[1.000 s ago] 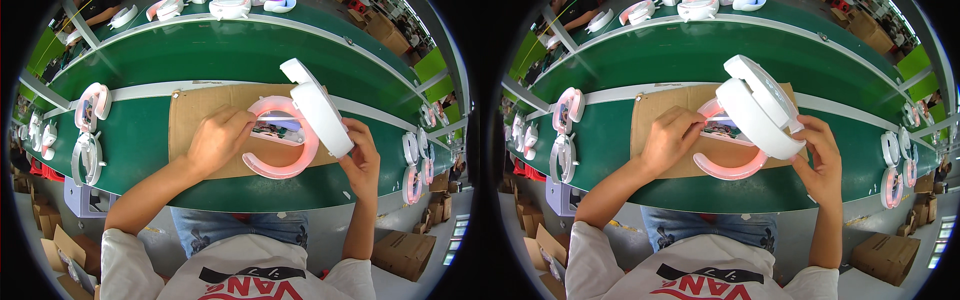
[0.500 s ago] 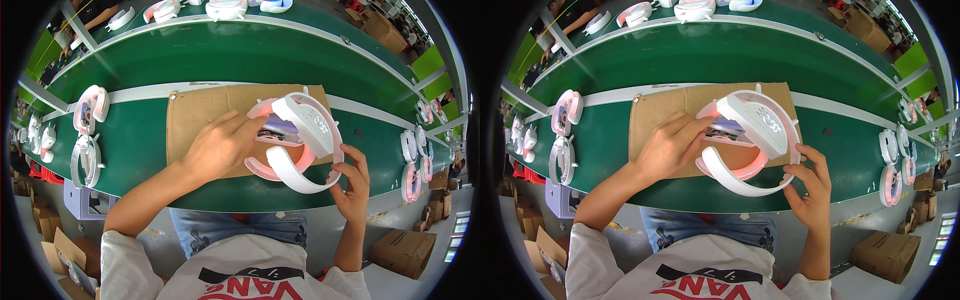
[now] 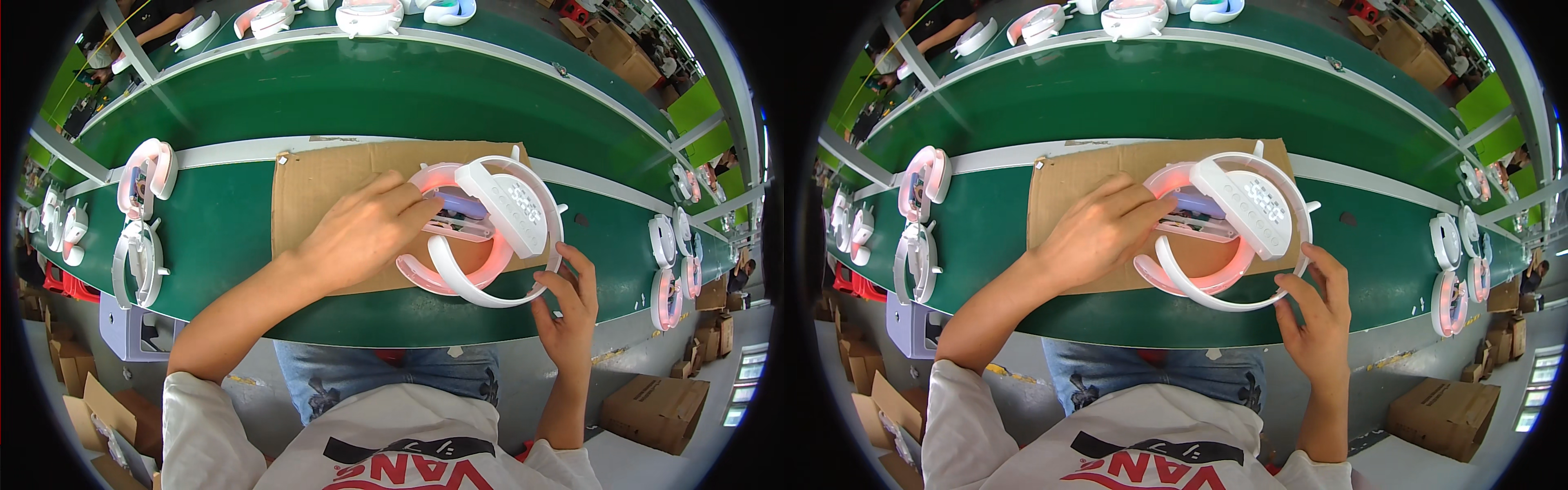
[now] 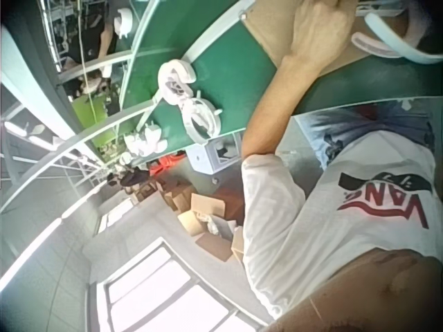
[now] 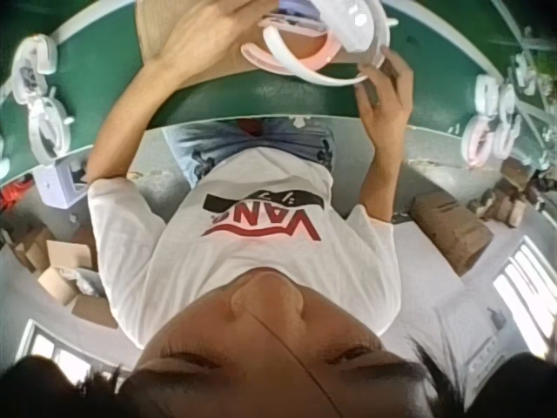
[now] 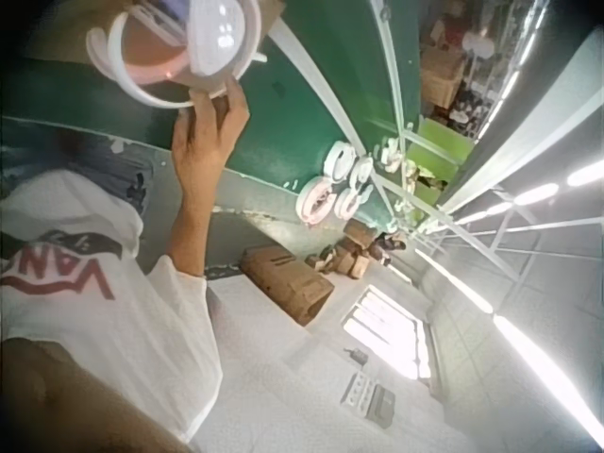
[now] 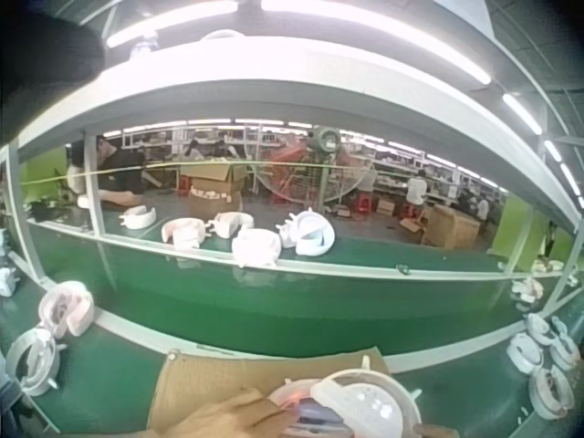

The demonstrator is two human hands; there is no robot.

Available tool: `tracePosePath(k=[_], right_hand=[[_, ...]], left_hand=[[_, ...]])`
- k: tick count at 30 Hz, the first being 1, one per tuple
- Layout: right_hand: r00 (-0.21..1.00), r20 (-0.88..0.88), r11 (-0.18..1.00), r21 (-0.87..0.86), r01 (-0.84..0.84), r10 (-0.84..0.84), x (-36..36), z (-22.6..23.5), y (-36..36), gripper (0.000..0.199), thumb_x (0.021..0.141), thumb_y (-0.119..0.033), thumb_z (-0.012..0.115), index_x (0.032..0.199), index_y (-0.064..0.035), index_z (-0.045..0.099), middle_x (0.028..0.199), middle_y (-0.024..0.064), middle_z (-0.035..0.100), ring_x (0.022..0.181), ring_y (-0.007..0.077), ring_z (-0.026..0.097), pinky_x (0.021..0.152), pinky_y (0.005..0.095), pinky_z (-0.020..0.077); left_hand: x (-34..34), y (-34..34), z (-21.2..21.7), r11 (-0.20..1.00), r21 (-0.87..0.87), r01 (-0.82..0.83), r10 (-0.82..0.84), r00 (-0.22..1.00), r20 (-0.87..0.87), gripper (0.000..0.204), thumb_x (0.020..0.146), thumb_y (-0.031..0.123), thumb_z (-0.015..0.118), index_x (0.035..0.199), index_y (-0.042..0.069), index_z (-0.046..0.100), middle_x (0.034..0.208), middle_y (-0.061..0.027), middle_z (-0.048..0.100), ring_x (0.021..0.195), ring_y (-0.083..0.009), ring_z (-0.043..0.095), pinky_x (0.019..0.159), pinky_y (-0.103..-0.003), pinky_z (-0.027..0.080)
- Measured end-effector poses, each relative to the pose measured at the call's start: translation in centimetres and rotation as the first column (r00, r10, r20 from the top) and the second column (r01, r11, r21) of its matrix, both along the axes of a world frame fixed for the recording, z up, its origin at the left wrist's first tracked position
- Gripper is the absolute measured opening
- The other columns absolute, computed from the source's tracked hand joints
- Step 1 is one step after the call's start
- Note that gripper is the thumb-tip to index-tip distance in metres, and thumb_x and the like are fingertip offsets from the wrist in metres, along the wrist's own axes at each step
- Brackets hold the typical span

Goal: The person assembles a crescent-shaped light and speaker device by hand, inserting internal electronic circuit boards, internal wiring, and a battery pack into one half of a plastic outer shell, then snapping the other half of the plastic outer shell onto it to enclose the components.

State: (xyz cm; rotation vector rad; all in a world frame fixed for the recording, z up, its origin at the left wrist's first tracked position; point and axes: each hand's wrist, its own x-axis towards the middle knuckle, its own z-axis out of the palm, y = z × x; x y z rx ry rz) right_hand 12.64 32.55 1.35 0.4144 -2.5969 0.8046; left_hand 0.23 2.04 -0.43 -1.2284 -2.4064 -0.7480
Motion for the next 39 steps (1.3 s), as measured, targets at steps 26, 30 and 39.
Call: tracePosePath(k=[26, 30, 39], right_hand=[[0.980, 0.002, 0.937, -0.292, -0.192, 0.201, -6.6, -1.8, 1.7, 0.038, 0.075, 0.018, 0.071, 0.104, -0.0064, 0.072, 0.147, 0.0167, 0.054, 0.133, 0.0401, 0.061, 0.106, 0.0484, 0.0540], [0.981, 0.001, 0.936, -0.298, -0.186, 0.195, -6.7, -1.6, 1.6, 0.036, 0.075, 0.016, 0.073, 0.103, -0.0065, 0.073, 0.147, 0.0169, 0.055, 0.133, 0.0403, 0.061, 0.107, 0.0490, 0.0527], [0.977, -0.003, 0.892, -0.409, -0.195, 0.212, -7.1, -2.2, 1.3, 0.036, 0.077, 0.014, 0.075, 0.107, -0.0063, 0.074, 0.147, 0.0157, 0.054, 0.134, 0.0390, 0.061, 0.110, 0.0468, 0.0511]], left_hand=[[-0.7, -2.5, -1.8, 0.974, 0.220, -0.059, 0.009, 0.975, 0.223, 0.020, 0.081, 0.000, 0.084, 0.099, 0.002, 0.077, 0.096, -0.0090, 0.068, 0.089, -0.0243, 0.068, 0.070, -0.036, 0.057], [-0.5, -1.9, -2.2, 0.966, 0.254, -0.039, -0.036, 0.958, 0.283, 0.016, 0.082, 0.007, 0.086, 0.094, 0.003, 0.075, 0.091, -0.0068, 0.067, 0.075, -0.0229, 0.067, 0.061, -0.037, 0.056], [-0.3, -0.7, -2.7, 0.974, 0.217, -0.063, 0.063, 0.998, 0.006, 0.019, 0.081, 0.006, 0.087, 0.094, 0.002, 0.073, 0.087, -0.0078, 0.069, 0.073, -0.0227, 0.068, 0.058, -0.036, 0.055]])
